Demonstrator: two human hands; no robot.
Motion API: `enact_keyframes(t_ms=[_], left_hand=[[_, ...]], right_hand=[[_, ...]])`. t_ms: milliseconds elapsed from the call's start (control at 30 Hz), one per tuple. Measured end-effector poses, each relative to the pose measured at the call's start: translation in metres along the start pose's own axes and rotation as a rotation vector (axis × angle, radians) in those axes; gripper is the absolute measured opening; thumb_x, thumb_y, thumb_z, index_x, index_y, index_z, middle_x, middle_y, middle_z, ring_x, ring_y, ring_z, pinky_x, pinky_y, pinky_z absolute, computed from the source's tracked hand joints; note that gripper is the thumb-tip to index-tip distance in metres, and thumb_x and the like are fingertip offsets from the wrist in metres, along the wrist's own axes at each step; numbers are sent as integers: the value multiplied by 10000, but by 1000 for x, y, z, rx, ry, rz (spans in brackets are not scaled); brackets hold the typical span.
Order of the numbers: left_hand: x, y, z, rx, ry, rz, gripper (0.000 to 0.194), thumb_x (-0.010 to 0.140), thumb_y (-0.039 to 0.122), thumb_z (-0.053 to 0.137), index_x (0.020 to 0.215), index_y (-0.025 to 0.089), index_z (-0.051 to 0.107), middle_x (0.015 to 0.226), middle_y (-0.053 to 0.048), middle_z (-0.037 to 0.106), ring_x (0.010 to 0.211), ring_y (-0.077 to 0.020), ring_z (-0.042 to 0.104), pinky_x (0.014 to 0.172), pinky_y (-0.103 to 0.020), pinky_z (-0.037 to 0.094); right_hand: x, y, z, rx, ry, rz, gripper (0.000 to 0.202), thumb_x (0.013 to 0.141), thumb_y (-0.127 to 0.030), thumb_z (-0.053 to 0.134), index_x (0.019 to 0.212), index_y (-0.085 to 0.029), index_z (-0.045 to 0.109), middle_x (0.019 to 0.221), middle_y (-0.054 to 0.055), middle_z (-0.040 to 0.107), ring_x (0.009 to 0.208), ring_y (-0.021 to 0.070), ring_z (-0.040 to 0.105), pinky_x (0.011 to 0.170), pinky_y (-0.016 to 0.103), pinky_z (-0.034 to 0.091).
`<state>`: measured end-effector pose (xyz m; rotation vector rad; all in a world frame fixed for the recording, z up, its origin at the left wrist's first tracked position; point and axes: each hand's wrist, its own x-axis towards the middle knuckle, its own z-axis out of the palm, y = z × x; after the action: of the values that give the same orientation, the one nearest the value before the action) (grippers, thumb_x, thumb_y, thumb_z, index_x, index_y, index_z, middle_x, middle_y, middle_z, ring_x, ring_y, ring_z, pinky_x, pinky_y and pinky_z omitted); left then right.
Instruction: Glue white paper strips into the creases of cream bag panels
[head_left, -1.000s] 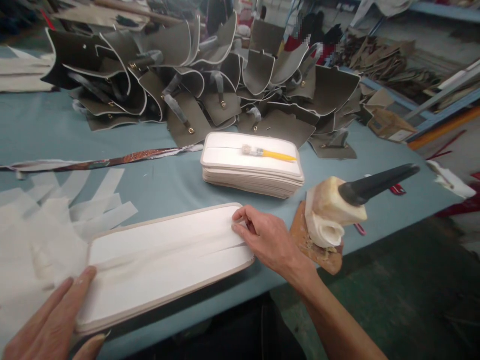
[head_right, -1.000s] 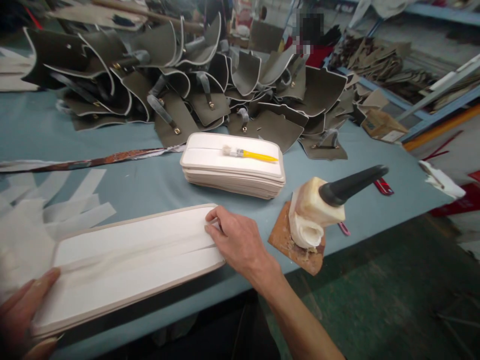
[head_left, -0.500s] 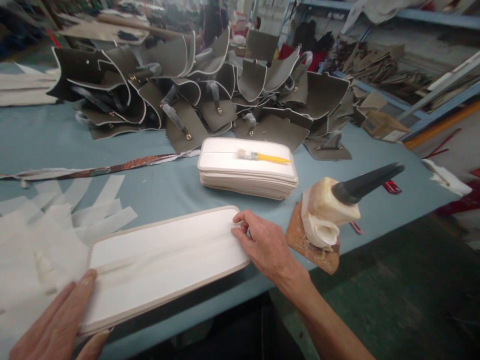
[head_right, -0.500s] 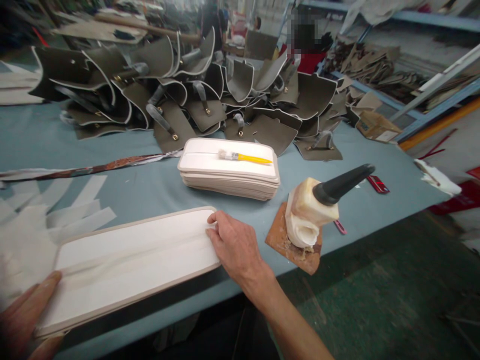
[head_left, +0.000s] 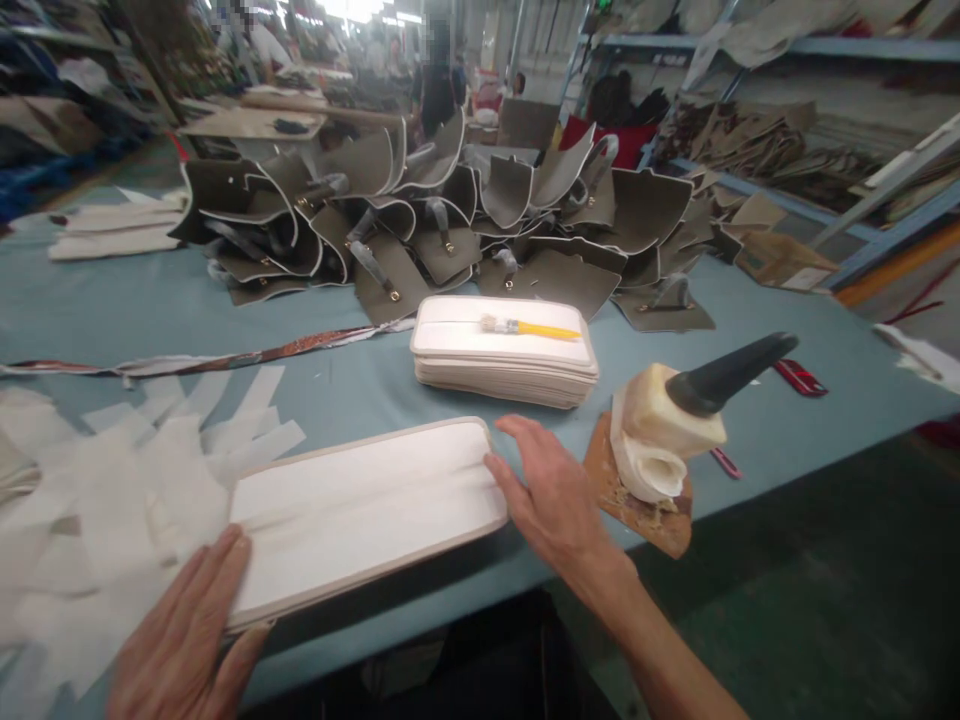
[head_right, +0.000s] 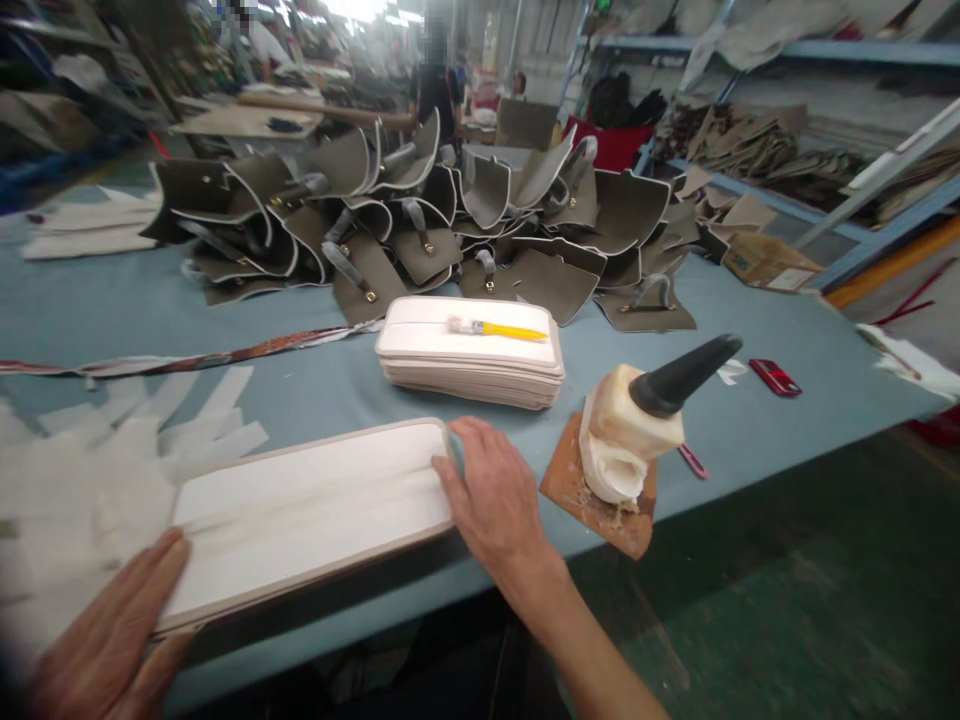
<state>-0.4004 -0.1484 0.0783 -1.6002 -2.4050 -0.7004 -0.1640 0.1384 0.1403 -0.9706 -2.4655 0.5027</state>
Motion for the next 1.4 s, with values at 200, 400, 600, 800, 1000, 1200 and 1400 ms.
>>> enact_keyframes(t_ms=[200, 400, 600, 800, 1000, 1200, 1400], left_hand=[[-5, -10, 3, 139, 26, 102, 682, 1016, 300, 440, 1656, 271, 208, 1702, -59, 330, 1539, -322, 366, 1261, -518, 345], [-8, -9, 9, 158, 68, 75, 659, 1030, 386, 441, 1645, 263, 241, 1617, -116, 473, 1504, -349, 412, 1201, -549, 391], [-12, -7, 16, 137, 113, 20, 627, 1041, 393, 430, 1634, 271, 270, 1593, -99, 507, 1455, -322, 469, 1161, -491, 421], [-7, -6, 7, 125, 133, -32, 540, 1054, 433, 363, 1547, 226, 430, 1487, -124, 585, 1337, -305, 543, 1135, -478, 424], [26, 37, 3, 268, 118, 115, 595, 1043, 452, 418, 1519, 96, 437, 1552, -196, 514, 1455, -374, 422, 1175, -521, 346], [38, 59, 17, 334, 16, 339, 670, 1023, 556, 457, 1548, 140, 439, 1594, -104, 509, 1495, -334, 414, 1192, -451, 339], [14, 18, 4, 387, 49, 262, 696, 1041, 494, 406, 1613, 108, 319, 1620, -143, 459, 1505, -313, 421, 1258, -419, 256]], right_hand=[[-29, -74, 40, 18, -127, -382, 778, 996, -610, 571, 1575, -110, 430, 1694, 154, 291, 1566, 362, 232, 1278, 570, 220], [-44, -69, 68, -68, -217, -405, 818, 953, -636, 641, 1571, -134, 452, 1679, 141, 318, 1553, 355, 283, 1266, 577, 262], [-53, -14, 53, -235, -140, -367, 759, 1018, -511, 565, 1607, -77, 366, 1653, 190, 353, 1533, 348, 334, 1213, 566, 348], [-61, -2, 65, -241, 7, -416, 809, 1047, -491, 501, 1684, -139, 148, 1662, 152, 362, 1510, 320, 381, 1202, 526, 360], [-60, -4, 68, -203, 54, -396, 827, 1046, -481, 500, 1693, -154, 102, 1652, 137, 387, 1507, 324, 386, 1191, 522, 365], [-61, -2, 70, -194, 60, -394, 810, 1029, -475, 547, 1672, -128, 197, 1648, 142, 392, 1505, 327, 386, 1185, 526, 375], [-60, 2, 69, -143, 45, -384, 747, 1026, -478, 561, 1634, -124, 311, 1650, 139, 388, 1513, 322, 376, 1191, 523, 386]])
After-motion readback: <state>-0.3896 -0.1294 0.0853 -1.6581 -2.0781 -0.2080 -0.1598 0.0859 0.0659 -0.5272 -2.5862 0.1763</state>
